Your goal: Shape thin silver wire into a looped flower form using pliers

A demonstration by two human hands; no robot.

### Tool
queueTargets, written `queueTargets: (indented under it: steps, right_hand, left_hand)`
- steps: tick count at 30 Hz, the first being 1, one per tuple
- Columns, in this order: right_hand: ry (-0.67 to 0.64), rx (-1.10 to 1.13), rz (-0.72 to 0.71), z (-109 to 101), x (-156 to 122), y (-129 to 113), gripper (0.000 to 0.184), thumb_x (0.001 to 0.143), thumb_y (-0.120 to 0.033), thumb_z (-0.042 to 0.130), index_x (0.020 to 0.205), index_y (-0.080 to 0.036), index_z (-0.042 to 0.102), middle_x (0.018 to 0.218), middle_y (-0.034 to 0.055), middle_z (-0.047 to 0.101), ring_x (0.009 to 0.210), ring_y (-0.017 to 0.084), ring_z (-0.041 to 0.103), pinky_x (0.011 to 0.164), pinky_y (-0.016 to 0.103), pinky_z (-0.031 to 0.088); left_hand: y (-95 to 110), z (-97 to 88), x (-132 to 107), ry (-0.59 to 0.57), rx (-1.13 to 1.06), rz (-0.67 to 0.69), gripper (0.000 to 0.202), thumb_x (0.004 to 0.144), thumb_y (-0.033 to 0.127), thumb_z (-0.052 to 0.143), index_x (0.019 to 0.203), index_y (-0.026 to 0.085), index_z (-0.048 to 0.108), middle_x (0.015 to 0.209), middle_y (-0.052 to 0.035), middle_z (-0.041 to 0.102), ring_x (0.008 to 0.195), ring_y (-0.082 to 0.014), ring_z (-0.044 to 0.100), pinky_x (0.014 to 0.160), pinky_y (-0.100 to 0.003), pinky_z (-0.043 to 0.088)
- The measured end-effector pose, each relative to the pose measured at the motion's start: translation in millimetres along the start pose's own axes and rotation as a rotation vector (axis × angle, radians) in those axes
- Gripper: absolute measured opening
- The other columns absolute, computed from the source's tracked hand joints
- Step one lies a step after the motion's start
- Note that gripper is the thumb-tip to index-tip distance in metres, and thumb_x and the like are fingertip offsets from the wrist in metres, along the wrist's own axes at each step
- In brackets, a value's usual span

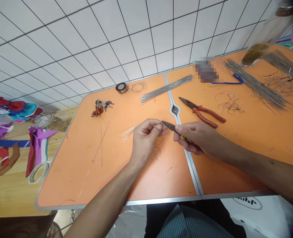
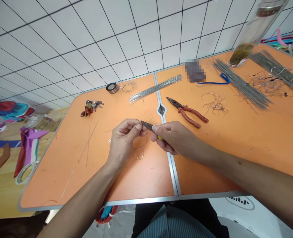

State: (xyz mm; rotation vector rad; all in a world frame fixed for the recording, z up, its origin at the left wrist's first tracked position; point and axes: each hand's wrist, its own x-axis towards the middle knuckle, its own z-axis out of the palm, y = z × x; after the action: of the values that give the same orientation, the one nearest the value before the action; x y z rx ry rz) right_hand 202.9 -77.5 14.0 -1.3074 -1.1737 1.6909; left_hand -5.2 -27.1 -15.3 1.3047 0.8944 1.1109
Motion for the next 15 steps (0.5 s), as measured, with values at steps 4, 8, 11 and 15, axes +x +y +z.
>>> queueTargets:
  steps: [4,8,11,15]
  right_hand:
    - [0.012,-0.055,-0.040,-0.4,0.8,1.6,0.043,0.106,-0.056,0.060,0.085,-0.020,0.070,0.061,-0.0023,0.055,0.042,0.007,0.038,0.038,0.024,0.023]
    - [0.005,-0.043,-0.033,1.1,-1.5,1.7,0.044,0.106,-0.057,0.061,0.085,-0.020,0.070,0.063,-0.0020,0.055,0.044,0.007,0.039,0.039,0.024,0.022]
    - [-0.005,0.004,0.045,3.1,-3.8,-0.4,0.044,0.102,-0.061,0.065,0.086,-0.020,0.070,0.064,-0.0024,0.055,0.044,0.007,0.037,0.039,0.024,0.020]
    - [-0.039,0.104,0.086,4.9,-4.3,-4.5,0.044,0.101,-0.063,0.066,0.087,-0.021,0.068,0.062,-0.0035,0.053,0.043,0.007,0.035,0.039,0.023,0.021]
  left_hand:
    - [-1.7,-2.9,1.4,-0.011,-0.015,-0.057,0.024,0.098,0.043,0.082,0.091,0.020,0.079,0.088,-0.0031,0.080,0.078,-0.0141,0.073,0.077,-0.027,0.059]
    - [-5.7,-2.8,4.6,-0.016,-0.094,-0.089,0.026,0.095,0.043,0.085,0.086,0.020,0.076,0.078,-0.0013,0.075,0.072,-0.0129,0.066,0.074,-0.025,0.053]
    - [-7.9,-0.1,7.0,-0.049,-0.226,-0.129,0.029,0.092,0.041,0.088,0.080,0.020,0.072,0.068,0.0015,0.066,0.067,-0.0112,0.057,0.071,-0.024,0.047]
    - [-9.6,-0.5,9.4,-0.098,-0.279,-0.114,0.029,0.092,0.043,0.088,0.082,0.021,0.071,0.067,0.0018,0.064,0.065,-0.0116,0.054,0.070,-0.025,0.046]
